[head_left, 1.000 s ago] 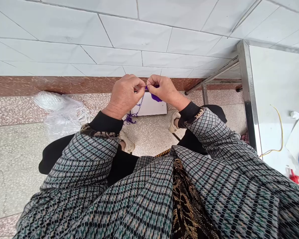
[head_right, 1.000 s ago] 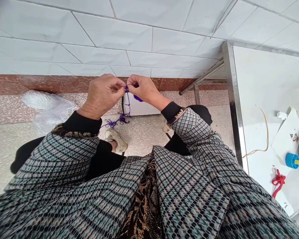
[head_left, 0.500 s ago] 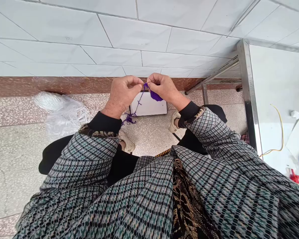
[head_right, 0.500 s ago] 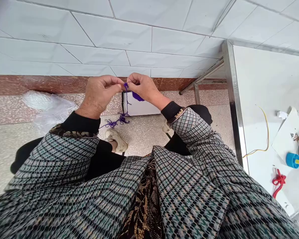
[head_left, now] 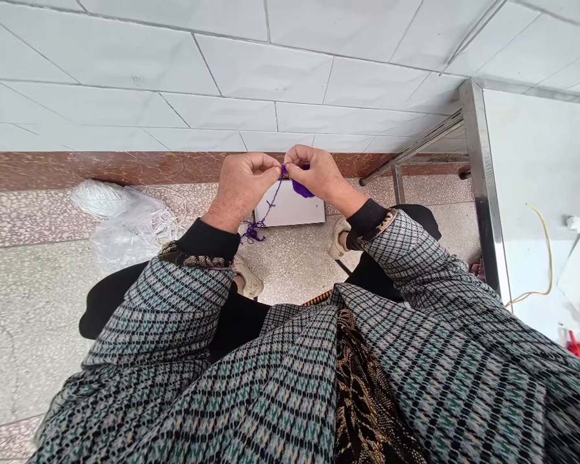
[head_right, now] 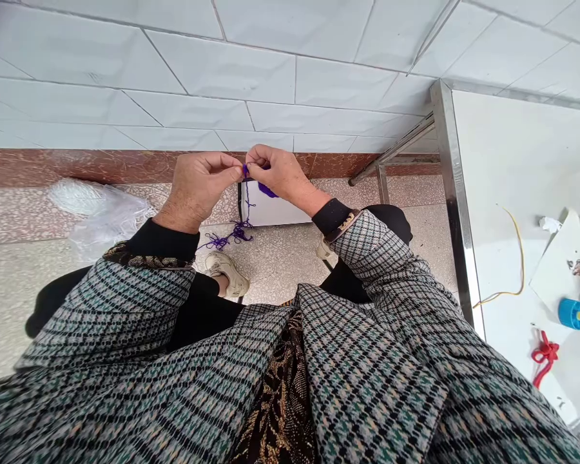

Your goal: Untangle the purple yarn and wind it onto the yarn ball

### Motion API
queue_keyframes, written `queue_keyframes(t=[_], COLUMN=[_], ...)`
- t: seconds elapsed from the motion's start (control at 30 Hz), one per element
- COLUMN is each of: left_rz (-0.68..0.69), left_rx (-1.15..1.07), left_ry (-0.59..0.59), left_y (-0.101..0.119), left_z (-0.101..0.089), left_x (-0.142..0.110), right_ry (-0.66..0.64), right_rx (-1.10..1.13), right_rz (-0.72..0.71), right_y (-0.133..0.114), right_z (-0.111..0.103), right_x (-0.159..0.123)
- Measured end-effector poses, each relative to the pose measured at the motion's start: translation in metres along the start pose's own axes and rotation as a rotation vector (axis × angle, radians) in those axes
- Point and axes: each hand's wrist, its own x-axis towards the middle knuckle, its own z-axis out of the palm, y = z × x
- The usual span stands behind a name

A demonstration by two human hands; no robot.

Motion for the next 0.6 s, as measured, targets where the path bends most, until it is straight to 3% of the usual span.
queue_keyframes(t=[0.23,0.43,0.6], left_rz=[-0.056,-0.170,-0.229], left_rx=[0.002,-0.264,-0.327], left_ry=[0.039,-0.092,-0.234], left_y=[0.001,0.008,0.004], left_z=[0.003,0.008,0.007], left_x=[0.000,-0.005,-0.007], right_ry=[0.089,0.082,0.106], right_rx=[0.113,0.203,0.263], right_rz=[0.042,0.064,0.057], right_y=[-0.011,-0.007,0.000], right_z=[0.000,0.001,-0.001], right_x=[-0.001,0.000,0.005])
